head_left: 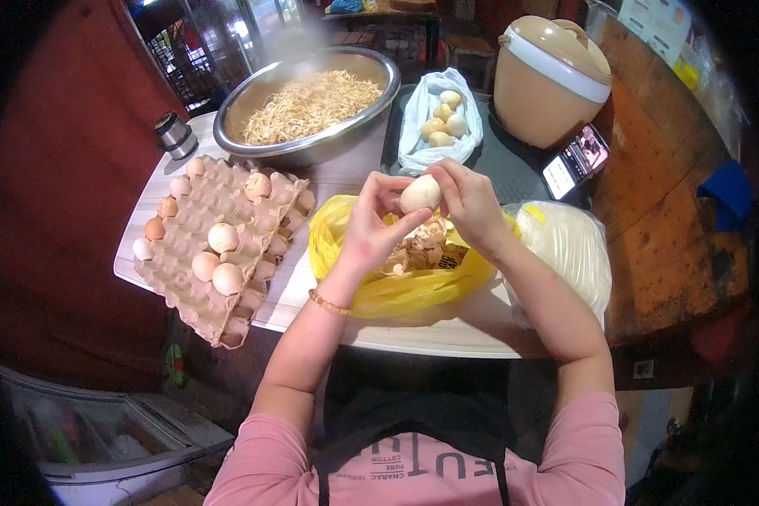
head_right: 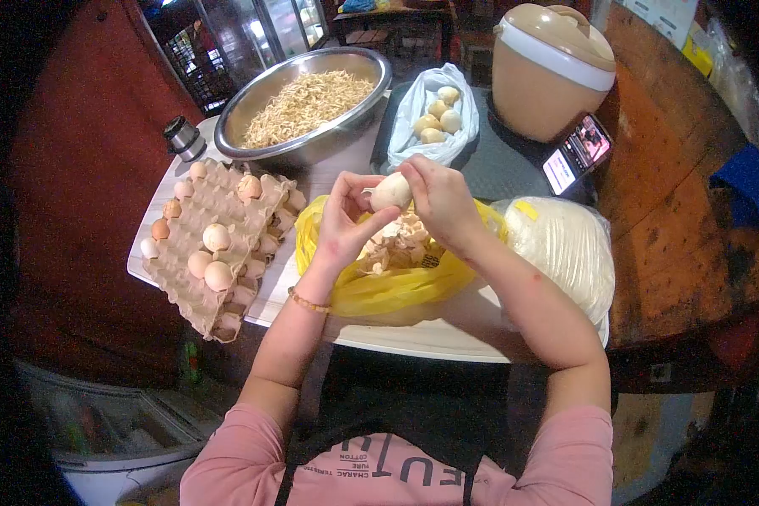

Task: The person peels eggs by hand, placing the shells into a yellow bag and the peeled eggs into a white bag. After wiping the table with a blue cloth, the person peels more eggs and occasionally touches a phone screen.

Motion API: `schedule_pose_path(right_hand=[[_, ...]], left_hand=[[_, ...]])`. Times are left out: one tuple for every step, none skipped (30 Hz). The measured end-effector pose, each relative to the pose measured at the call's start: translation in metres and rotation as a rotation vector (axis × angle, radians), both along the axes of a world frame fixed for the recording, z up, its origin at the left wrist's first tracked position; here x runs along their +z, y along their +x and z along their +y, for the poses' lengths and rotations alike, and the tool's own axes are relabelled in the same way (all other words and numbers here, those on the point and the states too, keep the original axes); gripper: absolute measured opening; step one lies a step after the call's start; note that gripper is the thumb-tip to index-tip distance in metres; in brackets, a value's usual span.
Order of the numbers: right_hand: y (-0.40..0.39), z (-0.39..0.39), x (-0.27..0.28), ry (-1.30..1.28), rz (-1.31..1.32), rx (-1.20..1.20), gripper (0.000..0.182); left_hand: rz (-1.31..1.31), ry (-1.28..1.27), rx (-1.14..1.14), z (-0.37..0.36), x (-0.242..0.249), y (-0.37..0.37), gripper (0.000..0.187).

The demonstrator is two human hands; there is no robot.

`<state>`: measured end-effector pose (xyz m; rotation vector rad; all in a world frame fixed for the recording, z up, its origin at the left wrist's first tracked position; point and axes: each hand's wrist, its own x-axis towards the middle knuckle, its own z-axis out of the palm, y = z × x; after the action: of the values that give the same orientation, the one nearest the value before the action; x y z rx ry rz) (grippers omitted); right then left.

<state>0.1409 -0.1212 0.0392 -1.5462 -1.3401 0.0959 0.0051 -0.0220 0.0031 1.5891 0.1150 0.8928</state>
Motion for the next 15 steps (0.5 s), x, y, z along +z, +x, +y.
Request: schedule_pose_path(right_hand=[[0.0001,-0.0010,-0.0001,0.001,0.022,-0.003,0.022],[0.0003,-0.0012,-0.0001,-0.002,0.022,-0.006,0.022],[0.0000,-0.0007,-0.0004,0.009,0.018,-0.007,0.021],[-0.0001,-0.0003,-0.0010,0.020,0.013,-0.010,0.021],[0.0002,0.0001,-0.0022,0.015,0.013,-0.019,0.021],[0.0008,0.0011,-0.0037,0.017,0.000,-0.020,0.021],[0.0016,0.0018,-0.0048,0.019,-0.013,-0.022,0.020],[0.0023,0.0019,-0.0051,0.022,-0.041,-0.029,0.020],[0.0033,0.0026,-0.0068,0.018,-0.042,-0.039,0.020],[0.0045,0.0038,-0.0092,0.023,-0.048,-0.034,0.020],[0.0049,0.0043,-0.0097,0.028,-0.054,-0.027,0.020],[0.0054,0.0038,-0.0089,0.019,-0.059,-0.032,0.021],[0.0052,0.0033,-0.0072,0.015,-0.058,-0.041,0.021],[0.0050,0.0027,-0.0055,0.014,-0.031,-0.027,0.022],[0.0057,0.0024,-0.0045,0.014,-0.005,-0.015,0.023]], left_hand=[[-0.004,-0.014,-0.017,-0.0005,-0.0003,0.0003,0.042],[-0.004,-0.016,-0.020,-0.0003,-0.0014,0.0011,0.042],[-0.010,0.005,-0.005,0.0011,-0.0032,0.0018,0.041],[-0.015,0.026,0.008,0.0018,-0.0047,0.0025,0.041],[-0.015,0.021,-0.001,0.0021,-0.0054,0.0032,0.041],[-0.035,-0.001,-0.014,0.0026,-0.0058,0.0039,0.040],[-0.055,-0.023,-0.027,0.0025,-0.0064,0.0046,0.040],[-0.050,-0.035,-0.021,0.0003,-0.0037,0.0047,0.039],[-0.051,-0.039,-0.030,-0.0002,-0.0030,0.0047,0.039],[-0.035,-0.034,-0.025,0.0002,-0.0026,0.0040,0.039],[-0.019,-0.029,-0.019,0.0009,-0.0029,0.0031,0.038],[-0.009,-0.028,-0.014,0.0034,-0.0053,0.0037,0.038],[-0.008,-0.032,-0.023,0.0046,-0.0059,0.0029,0.038],[-0.004,-0.032,-0.027,0.0043,-0.0038,0.0019,0.038],[0.000,-0.033,-0.032,0.0030,-0.0015,0.0017,0.038]])
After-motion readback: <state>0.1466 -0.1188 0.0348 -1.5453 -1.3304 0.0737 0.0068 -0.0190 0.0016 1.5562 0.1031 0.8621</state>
